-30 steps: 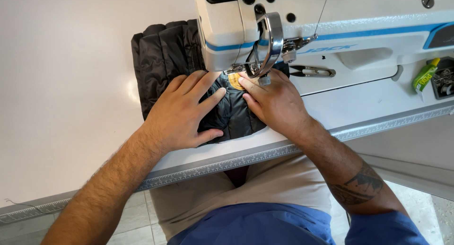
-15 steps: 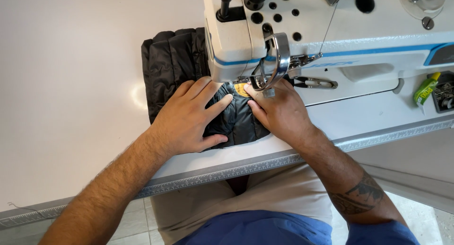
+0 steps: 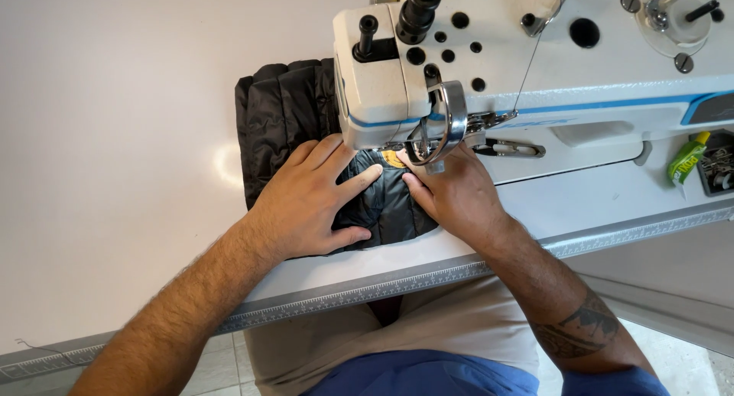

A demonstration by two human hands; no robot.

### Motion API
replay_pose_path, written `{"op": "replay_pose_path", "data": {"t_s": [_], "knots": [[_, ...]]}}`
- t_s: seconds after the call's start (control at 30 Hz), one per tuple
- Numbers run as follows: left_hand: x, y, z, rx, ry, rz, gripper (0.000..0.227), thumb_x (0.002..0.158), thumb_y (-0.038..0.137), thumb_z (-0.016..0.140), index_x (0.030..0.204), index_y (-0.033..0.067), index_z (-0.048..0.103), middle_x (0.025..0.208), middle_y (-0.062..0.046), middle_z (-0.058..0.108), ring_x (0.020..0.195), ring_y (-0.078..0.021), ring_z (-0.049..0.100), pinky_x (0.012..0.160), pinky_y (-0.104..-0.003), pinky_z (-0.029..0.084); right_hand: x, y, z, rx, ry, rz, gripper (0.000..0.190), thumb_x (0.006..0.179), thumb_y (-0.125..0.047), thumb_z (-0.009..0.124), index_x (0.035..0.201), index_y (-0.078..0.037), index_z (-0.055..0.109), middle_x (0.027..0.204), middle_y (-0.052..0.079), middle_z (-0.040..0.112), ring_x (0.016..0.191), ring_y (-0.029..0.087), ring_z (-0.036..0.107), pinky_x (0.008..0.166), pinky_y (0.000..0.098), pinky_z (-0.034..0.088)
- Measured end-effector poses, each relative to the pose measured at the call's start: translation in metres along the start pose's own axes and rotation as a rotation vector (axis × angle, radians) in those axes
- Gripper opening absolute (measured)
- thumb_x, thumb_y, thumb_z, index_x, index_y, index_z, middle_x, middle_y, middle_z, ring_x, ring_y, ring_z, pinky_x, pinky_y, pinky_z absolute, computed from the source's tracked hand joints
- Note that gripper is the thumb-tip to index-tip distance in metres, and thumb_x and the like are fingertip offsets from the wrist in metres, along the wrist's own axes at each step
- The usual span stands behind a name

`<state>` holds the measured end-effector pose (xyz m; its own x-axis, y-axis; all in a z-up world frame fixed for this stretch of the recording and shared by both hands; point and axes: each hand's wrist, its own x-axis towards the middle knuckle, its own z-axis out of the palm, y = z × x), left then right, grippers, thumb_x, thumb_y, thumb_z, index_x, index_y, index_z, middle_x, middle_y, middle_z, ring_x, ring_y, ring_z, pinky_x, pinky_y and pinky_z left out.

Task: Sewing a leather logo patch onto a black quilted bag using an industrial sewing machine

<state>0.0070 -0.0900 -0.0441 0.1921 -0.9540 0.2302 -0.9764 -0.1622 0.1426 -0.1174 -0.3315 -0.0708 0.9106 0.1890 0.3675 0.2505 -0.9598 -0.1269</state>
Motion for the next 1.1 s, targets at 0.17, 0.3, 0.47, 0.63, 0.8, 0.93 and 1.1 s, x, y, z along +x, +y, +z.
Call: {"op": "replay_pose_path", "data": {"t_s": [0.17, 0.3, 0.47, 0.63, 0.8, 0.93, 1.1], "knots": [[0.001, 0.002, -0.002, -0.017, 0.005, -0.003, 0.082, 0.079, 0.070, 0.072, 0.140, 0.0158, 0.058, 0.143, -0.021, 0.049, 0.133, -0.0403, 0.047, 0.102, -0.052, 0.044, 0.003, -0.002, -0.005, 0.029, -0.008, 0.001, 0.034, 0.094, -0.015, 0.074, 0.126, -0.005, 0.070, 0.122, 0.018, 0.069, 0.114, 0.037, 0.063, 0.109, 0.0503, 0.047], [0.001, 0.004, -0.001, -0.004, -0.001, -0.013, 0.082, 0.080, 0.071, 0.072, 0.140, 0.0171, 0.058, 0.147, -0.021, 0.047, 0.135, -0.0400, 0.045, 0.102, -0.052, 0.043, 0.001, -0.003, -0.005, 0.043, 0.008, 0.012, 0.020, 0.094, -0.014, 0.075, 0.110, -0.003, 0.073, 0.114, 0.020, 0.070, 0.108, 0.037, 0.064, 0.095, 0.0470, 0.054], [0.002, 0.005, 0.000, -0.022, -0.007, -0.023, 0.081, 0.080, 0.070, 0.072, 0.140, 0.0170, 0.059, 0.149, -0.022, 0.046, 0.136, -0.0402, 0.043, 0.103, -0.053, 0.043, -0.006, 0.001, 0.004, -0.022, -0.005, 0.036, 0.014, 0.097, -0.019, 0.074, 0.093, -0.006, 0.073, 0.094, 0.016, 0.068, 0.086, 0.033, 0.062, 0.076, 0.0452, 0.054], [0.004, 0.005, 0.001, -0.018, 0.003, -0.013, 0.082, 0.079, 0.070, 0.073, 0.140, 0.0172, 0.058, 0.148, -0.022, 0.047, 0.134, -0.0400, 0.044, 0.101, -0.053, 0.043, -0.005, 0.003, 0.007, -0.010, 0.027, 0.025, 0.020, 0.096, -0.018, 0.075, 0.082, -0.006, 0.068, 0.084, 0.014, 0.063, 0.076, 0.030, 0.060, 0.065, 0.0444, 0.052], [0.002, 0.006, 0.002, 0.003, -0.014, -0.026, 0.082, 0.080, 0.071, 0.071, 0.142, 0.0182, 0.057, 0.148, -0.020, 0.047, 0.135, -0.0397, 0.044, 0.102, -0.052, 0.042, -0.004, -0.006, 0.001, 0.047, 0.113, 0.007, 0.013, 0.093, -0.013, 0.078, 0.102, -0.004, 0.073, 0.105, 0.017, 0.068, 0.096, 0.033, 0.064, 0.080, 0.0468, 0.054], [-0.001, 0.009, 0.002, 0.042, 0.006, -0.014, 0.084, 0.079, 0.072, 0.071, 0.141, 0.0169, 0.057, 0.138, -0.016, 0.052, 0.131, -0.0379, 0.046, 0.103, -0.052, 0.041, -0.006, -0.019, -0.012, 0.150, 0.244, -0.117, 0.009, 0.092, 0.000, 0.074, 0.099, -0.005, 0.074, 0.114, 0.003, 0.076, 0.092, 0.026, 0.060, 0.083, 0.0425, 0.047], [-0.002, 0.013, 0.000, 0.094, -0.002, -0.012, 0.084, 0.078, 0.072, 0.072, 0.136, 0.0140, 0.057, 0.133, -0.016, 0.054, 0.127, -0.0372, 0.048, 0.104, -0.052, 0.041, -0.003, -0.032, -0.019, 0.254, 0.185, -0.207, 0.010, 0.095, -0.001, 0.073, 0.105, 0.000, 0.074, 0.120, 0.009, 0.074, 0.104, 0.030, 0.066, 0.084, 0.0423, 0.051]]}}
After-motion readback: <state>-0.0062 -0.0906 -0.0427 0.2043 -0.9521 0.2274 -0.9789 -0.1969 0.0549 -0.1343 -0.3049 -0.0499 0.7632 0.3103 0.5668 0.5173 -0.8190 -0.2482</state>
